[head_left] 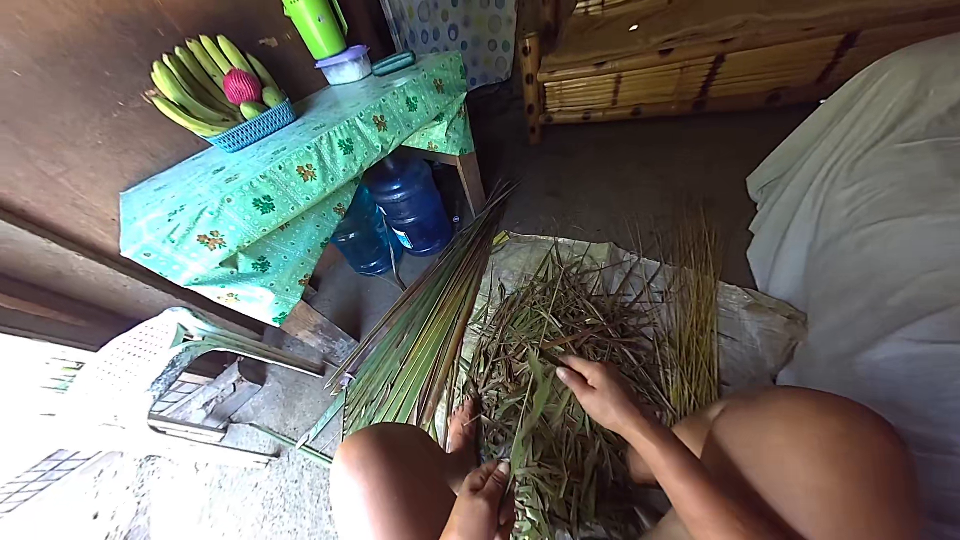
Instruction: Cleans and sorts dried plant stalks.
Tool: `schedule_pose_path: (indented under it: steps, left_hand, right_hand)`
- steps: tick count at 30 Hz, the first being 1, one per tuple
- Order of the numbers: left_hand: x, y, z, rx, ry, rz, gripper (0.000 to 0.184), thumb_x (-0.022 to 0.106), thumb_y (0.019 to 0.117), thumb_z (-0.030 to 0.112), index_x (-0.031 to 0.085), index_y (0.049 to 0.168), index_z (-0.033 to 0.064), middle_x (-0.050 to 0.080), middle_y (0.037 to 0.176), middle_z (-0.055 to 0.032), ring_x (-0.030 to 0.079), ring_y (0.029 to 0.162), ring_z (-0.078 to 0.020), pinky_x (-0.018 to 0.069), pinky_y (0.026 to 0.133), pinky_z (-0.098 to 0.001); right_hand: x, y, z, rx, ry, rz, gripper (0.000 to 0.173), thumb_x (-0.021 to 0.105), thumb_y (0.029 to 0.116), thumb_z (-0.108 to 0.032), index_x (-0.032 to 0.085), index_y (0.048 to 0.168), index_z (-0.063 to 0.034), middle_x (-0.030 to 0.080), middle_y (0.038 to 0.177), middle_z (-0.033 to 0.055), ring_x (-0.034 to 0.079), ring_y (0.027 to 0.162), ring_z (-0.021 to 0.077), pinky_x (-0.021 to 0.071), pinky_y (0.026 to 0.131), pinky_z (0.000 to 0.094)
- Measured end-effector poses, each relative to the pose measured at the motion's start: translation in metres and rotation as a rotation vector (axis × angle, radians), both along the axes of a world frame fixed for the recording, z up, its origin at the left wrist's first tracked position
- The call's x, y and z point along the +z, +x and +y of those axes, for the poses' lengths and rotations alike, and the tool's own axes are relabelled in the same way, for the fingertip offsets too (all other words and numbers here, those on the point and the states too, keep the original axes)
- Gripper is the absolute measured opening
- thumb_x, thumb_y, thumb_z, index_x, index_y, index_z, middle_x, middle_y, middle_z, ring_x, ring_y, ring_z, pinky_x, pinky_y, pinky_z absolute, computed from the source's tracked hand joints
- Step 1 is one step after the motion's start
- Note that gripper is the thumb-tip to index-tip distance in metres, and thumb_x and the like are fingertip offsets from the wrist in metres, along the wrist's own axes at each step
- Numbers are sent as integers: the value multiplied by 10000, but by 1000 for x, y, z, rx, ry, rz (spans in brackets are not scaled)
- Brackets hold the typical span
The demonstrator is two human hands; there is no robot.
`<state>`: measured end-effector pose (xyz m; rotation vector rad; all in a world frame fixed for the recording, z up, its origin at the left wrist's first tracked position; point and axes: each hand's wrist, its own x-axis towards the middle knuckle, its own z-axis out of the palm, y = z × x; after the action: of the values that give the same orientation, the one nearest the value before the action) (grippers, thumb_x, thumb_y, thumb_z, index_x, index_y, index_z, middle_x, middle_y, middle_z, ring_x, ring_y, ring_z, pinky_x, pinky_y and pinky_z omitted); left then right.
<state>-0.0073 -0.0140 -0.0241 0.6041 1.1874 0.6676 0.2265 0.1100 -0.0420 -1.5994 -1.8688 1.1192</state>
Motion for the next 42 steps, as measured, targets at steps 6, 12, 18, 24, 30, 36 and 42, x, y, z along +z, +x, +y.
schedule_pose_path:
  steps: [6, 12, 18, 24, 30, 36, 42]
  left_hand:
    - [3, 12, 37, 99, 11, 83, 267, 271, 1109, 85, 533, 1066, 62, 440, 546, 56, 371, 391, -7, 326, 371, -153]
    - [5, 21, 42, 5, -2, 32, 290, 295, 1141, 210, 509, 996, 78, 411, 554, 59, 364, 386, -7, 331, 366, -145]
    - [3, 21, 32, -17, -13, 8, 302, 297, 1137, 201, 520, 981, 69, 415, 546, 51, 370, 379, -10, 338, 364, -143]
    - [4, 17, 30, -79, -4, -27, 321, 264, 1137, 213, 534, 1065, 56, 561, 603, -6, 550, 447, -68, 492, 434, -192]
    - [-6, 2, 11, -86, 49, -37, 325, 280, 1127, 222, 541, 984, 91, 550, 598, 28, 509, 435, -32, 446, 419, -161]
    - [-3, 4, 26, 32, 24, -34, 325, 276, 1135, 197, 526, 963, 82, 420, 547, 60, 384, 387, -5, 354, 370, -140]
    - [3, 7, 13, -33, -5, -47, 314, 295, 1129, 195, 513, 924, 100, 426, 550, 56, 371, 384, -3, 330, 367, -138]
  right_hand:
    - [2, -31, -53, 482, 51, 171, 330, 515, 1029, -260, 732, 1071, -15, 708, 843, 150, 690, 788, 275, 548, 750, 505]
    - [-7, -19, -31, 283, 206, -30, 356, 509, 1041, -288, 725, 1089, -9, 728, 948, 179, 717, 891, 342, 558, 800, 560]
    - [-4, 0, 3, -37, -115, 73, 377, 464, 1090, -272, 641, 1324, -37, 693, 976, 151, 659, 864, 252, 524, 844, 471]
    - [8, -22, -18, 37, -466, 508, 348, 440, 1094, -203, 613, 1343, -32, 545, 670, -24, 459, 497, 44, 373, 465, 196]
    - [3, -12, -6, 48, -211, 355, 313, 464, 1074, -207, 669, 1185, 1, 567, 728, 2, 508, 597, 65, 442, 577, 245]
    - [-1, -29, -48, 429, 84, 100, 348, 513, 1040, -294, 728, 1104, -28, 719, 906, 151, 695, 834, 282, 551, 779, 504]
    - [-3, -4, 0, 42, 20, -131, 388, 452, 1085, -308, 684, 1213, -24, 710, 1012, 201, 688, 973, 370, 513, 880, 589]
